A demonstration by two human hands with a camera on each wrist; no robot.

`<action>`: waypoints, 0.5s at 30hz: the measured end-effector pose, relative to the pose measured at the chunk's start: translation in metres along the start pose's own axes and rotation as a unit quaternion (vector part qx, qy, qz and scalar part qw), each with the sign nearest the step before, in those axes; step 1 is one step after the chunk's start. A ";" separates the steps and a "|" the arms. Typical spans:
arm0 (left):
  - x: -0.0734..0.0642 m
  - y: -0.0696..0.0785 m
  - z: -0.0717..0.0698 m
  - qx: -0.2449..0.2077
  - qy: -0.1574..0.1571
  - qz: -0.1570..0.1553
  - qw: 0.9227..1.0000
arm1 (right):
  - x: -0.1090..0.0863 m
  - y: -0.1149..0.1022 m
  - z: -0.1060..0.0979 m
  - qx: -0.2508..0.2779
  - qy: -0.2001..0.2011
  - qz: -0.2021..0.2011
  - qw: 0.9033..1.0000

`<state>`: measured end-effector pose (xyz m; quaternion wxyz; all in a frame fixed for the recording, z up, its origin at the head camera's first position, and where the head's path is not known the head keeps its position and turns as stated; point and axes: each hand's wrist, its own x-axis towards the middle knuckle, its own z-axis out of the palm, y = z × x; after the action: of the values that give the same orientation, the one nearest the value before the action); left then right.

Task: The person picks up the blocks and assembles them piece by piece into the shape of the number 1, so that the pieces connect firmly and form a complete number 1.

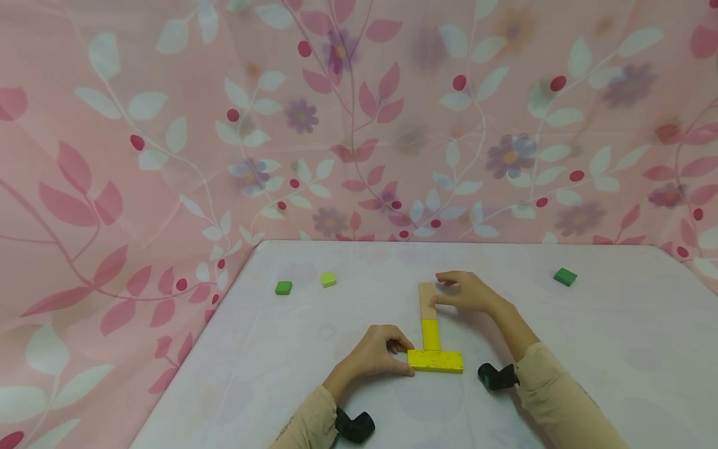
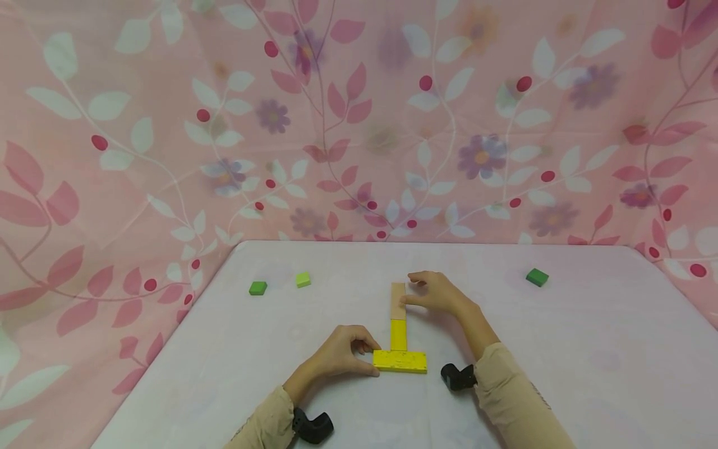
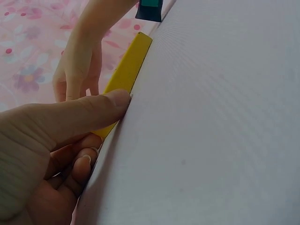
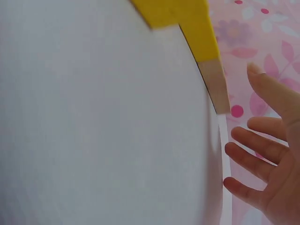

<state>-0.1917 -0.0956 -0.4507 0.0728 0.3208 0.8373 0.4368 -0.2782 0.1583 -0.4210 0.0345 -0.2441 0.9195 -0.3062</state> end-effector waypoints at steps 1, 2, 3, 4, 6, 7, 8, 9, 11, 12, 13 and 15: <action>0.000 0.000 0.000 -0.001 0.000 -0.001 1.000 | -0.001 0.001 -0.002 0.006 0.005 0.004 1.000; 0.000 0.000 0.000 -0.001 0.000 -0.002 1.000 | -0.003 0.003 -0.004 0.010 0.008 0.009 1.000; 0.000 0.001 0.000 -0.001 0.000 -0.002 1.000 | -0.004 0.005 -0.006 0.015 0.011 0.016 1.000; 0.000 0.001 0.000 -0.002 0.001 -0.003 1.000 | -0.006 0.006 -0.008 0.017 0.012 0.022 1.000; 0.000 0.001 0.000 -0.002 0.002 -0.003 1.000 | -0.010 0.010 -0.012 0.022 0.016 0.026 0.999; 0.000 0.001 0.000 -0.002 0.002 -0.003 1.000 | -0.012 0.012 -0.014 0.024 0.018 0.028 0.999; 0.000 0.001 0.000 -0.002 0.003 -0.003 1.000 | -0.014 0.014 -0.016 0.025 0.019 0.029 0.999; 0.000 0.001 0.000 -0.002 0.004 -0.002 1.000 | -0.016 0.015 -0.017 0.025 0.020 0.030 0.999; 0.000 0.001 0.001 -0.001 0.004 -0.002 1.000 | -0.020 0.019 -0.020 0.026 0.023 0.028 0.999; -0.001 0.001 0.001 -0.002 0.004 -0.003 1.000 | -0.023 0.020 -0.022 0.026 0.023 0.030 0.999; -0.001 0.001 0.001 -0.002 0.004 -0.003 1.000 | -0.025 0.022 -0.023 0.026 0.023 0.032 0.999; 0.000 0.001 0.001 -0.003 0.003 -0.003 1.000 | -0.029 0.025 -0.027 0.024 0.021 0.037 0.999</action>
<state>-0.1905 -0.0947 -0.4512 0.0727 0.3163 0.8373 0.4401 -0.2687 0.2036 -0.4161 0.0322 -0.2021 0.9207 -0.3322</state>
